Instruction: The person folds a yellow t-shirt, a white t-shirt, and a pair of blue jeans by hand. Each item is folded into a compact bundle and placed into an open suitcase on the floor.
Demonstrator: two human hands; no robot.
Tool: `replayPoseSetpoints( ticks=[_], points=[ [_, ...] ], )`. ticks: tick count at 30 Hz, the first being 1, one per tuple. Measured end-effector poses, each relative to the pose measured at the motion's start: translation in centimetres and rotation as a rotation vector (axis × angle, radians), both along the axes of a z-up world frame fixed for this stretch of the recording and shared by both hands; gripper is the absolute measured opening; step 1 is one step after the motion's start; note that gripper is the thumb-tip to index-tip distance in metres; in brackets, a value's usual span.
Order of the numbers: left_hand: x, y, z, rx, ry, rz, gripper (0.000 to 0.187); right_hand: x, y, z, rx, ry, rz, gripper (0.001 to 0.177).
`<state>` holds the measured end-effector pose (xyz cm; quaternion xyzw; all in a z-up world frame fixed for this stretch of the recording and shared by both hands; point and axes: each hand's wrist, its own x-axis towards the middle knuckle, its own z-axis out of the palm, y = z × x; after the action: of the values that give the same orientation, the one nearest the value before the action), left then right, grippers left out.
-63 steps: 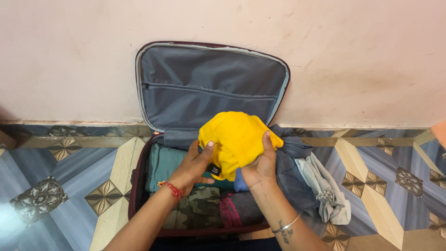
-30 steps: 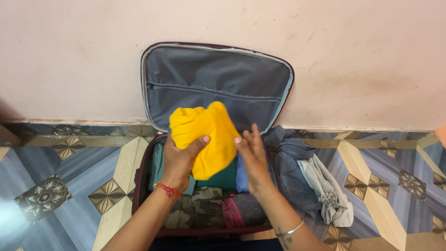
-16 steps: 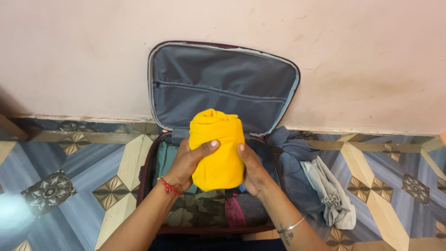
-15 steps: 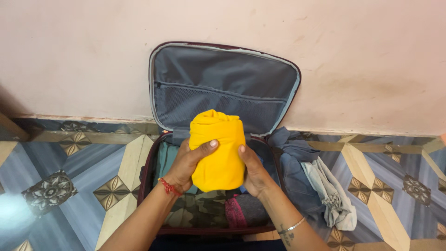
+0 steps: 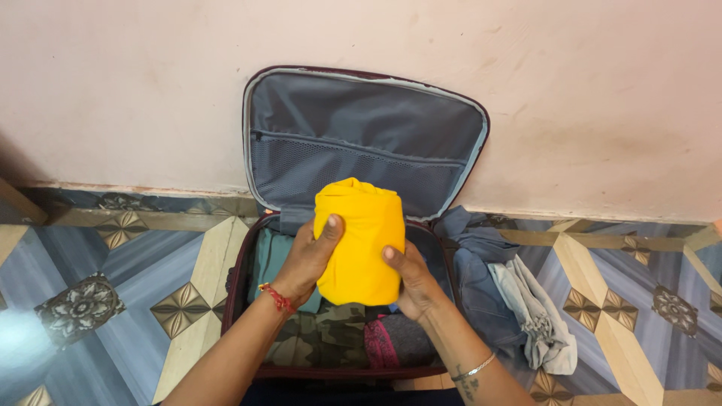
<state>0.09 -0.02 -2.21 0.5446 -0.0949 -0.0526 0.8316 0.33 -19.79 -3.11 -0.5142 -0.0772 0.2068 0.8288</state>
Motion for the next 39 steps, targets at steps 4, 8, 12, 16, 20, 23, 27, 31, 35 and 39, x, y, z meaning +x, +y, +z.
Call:
replayPoseSetpoints(
  ticks=[4,8,12,16,20,23,27,31,35,39],
  points=[
    [0.5,0.4,-0.1,-0.014,0.123,-0.003,0.08,-0.5,0.6,-0.1,-0.001,0.04,-0.021,0.074],
    [0.9,0.0,-0.3,0.008,0.058,0.067,0.073,-0.5,0.8,0.6,0.01,0.068,-0.057,0.061],
    [1.3,0.7,-0.7,0.426,-0.165,0.447,0.064,-0.6,1.6,1.3,-0.087,0.098,-0.131,0.058],
    [1.2,0.2,-0.9,0.515,-0.17,0.488,0.059,-1.7,2.9,1.6,-0.293,0.038,-0.226,0.059],
    [1.2,-0.6,-0.8,0.214,-0.104,0.42,0.062,-2.5,3.1,2.1,-0.261,-0.116,-0.146,0.062],
    [1.0,-0.1,-0.5,-0.037,0.031,0.254,0.069,-2.6,2.4,2.8,-0.212,-0.179,-0.062,0.064],
    [0.9,0.1,-0.1,-0.142,-0.008,0.113,0.081,-2.2,1.7,3.2,-0.165,-0.166,-0.012,0.066],
    [0.6,0.3,0.2,-0.236,-0.032,-0.081,0.094,-2.1,1.4,3.4,-0.199,-0.242,-0.031,0.069],
    [0.0,0.5,0.4,-0.293,0.009,-0.241,0.104,-2.2,0.0,3.9,-0.15,-0.231,0.049,0.076],
    [-0.1,0.7,0.9,-0.298,0.045,-0.331,0.109,-1.9,-0.3,4.3,-0.151,-0.236,0.052,0.087]
  ],
)
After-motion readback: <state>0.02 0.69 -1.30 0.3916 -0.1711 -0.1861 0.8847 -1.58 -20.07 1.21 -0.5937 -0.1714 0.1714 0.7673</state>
